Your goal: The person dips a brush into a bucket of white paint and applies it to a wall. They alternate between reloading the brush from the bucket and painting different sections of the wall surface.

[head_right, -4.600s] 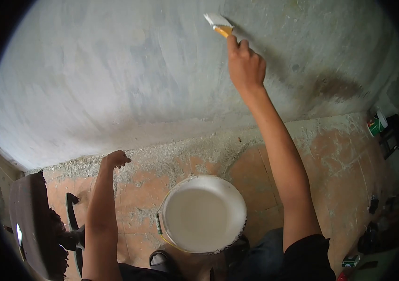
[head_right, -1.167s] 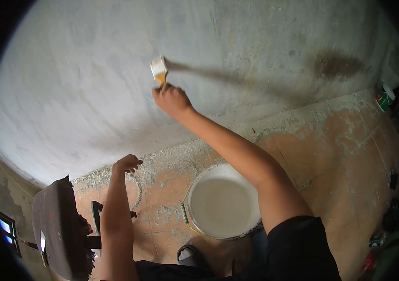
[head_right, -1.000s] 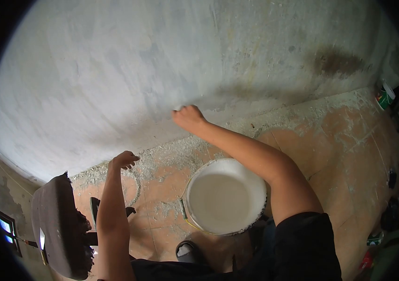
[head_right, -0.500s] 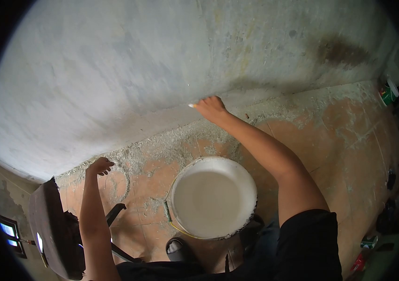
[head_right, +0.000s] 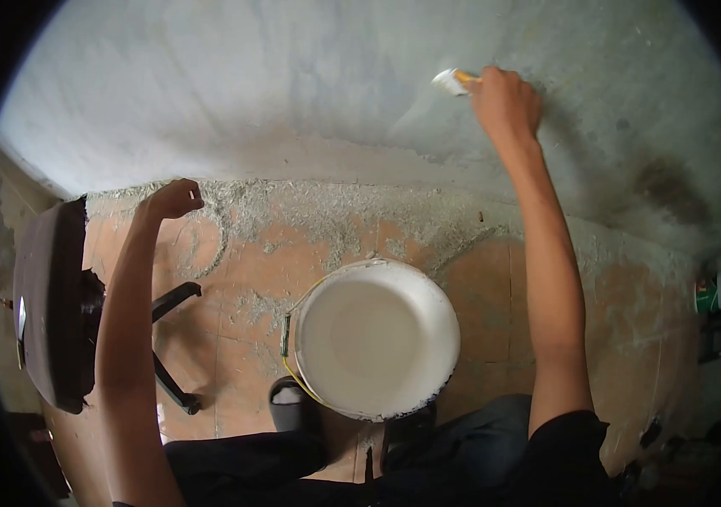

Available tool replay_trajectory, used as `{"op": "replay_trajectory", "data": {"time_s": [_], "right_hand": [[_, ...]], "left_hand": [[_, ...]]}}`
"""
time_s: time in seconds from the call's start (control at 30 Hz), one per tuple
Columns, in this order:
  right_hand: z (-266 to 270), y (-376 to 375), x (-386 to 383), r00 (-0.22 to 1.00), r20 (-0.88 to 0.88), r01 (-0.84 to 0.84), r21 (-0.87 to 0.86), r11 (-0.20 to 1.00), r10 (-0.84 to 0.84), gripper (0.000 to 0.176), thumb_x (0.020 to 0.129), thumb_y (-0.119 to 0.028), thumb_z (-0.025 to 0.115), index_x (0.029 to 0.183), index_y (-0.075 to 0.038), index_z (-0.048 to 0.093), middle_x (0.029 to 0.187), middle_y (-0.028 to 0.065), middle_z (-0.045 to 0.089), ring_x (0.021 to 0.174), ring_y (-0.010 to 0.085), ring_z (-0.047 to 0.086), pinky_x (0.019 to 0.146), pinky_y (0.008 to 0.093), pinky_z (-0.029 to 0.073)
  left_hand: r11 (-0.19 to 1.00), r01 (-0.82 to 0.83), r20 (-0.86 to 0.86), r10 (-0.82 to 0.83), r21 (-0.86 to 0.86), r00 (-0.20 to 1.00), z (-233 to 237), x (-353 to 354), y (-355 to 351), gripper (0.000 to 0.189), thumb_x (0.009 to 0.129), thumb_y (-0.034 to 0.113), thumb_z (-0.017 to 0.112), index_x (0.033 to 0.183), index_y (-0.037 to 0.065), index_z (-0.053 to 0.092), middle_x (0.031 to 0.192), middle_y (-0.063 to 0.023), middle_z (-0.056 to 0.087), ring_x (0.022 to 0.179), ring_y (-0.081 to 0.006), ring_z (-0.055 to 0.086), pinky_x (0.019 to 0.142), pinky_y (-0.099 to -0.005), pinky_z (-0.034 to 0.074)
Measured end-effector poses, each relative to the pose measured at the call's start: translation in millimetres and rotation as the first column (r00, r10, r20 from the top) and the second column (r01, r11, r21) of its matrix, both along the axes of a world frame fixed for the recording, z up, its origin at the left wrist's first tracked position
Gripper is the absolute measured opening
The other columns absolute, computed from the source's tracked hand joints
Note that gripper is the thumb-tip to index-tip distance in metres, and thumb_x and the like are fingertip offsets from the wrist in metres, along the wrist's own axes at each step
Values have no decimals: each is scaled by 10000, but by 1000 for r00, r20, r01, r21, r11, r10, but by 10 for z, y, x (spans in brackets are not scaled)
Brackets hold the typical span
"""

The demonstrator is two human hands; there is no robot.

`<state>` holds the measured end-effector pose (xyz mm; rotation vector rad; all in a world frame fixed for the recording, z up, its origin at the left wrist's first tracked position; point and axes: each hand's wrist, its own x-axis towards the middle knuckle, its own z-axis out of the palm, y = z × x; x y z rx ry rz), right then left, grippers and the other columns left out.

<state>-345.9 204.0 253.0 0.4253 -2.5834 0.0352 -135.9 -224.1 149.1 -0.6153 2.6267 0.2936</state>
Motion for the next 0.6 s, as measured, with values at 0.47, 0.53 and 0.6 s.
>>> {"op": "replay_trajectory", "data": {"time_s": [0.47,0.53,0.6], "right_hand": [[836,892,365,697,-696,163,-80,983,-172,324,893,-334,451,1133,-118,487,792,133,637,630,303,623,525,391,480],[558,745,326,846,-516,105,-82,991,-133,309,899,-251,461,1153,-76,438,789,118,613,569,248,609,450,328,470],[256,527,287,894,-440,143,97,985,-87,273,883,-175,480,1120,-45,440,742,104,578,506,180,577,380,258,435]], "left_hand": [[883,-280,389,124,376,913,-753,-877,367,431,830,436,519,978,37,591,863,-61,644,716,-177,600,645,-326,493],[907,-219,339,91,360,936,-724,-1004,648,427,830,432,521,985,41,595,862,-61,644,716,-169,599,651,-309,492],[904,-153,337,10,400,942,-732,-1122,806,430,829,428,521,998,40,600,910,-64,645,730,-176,600,659,-314,490]]}}
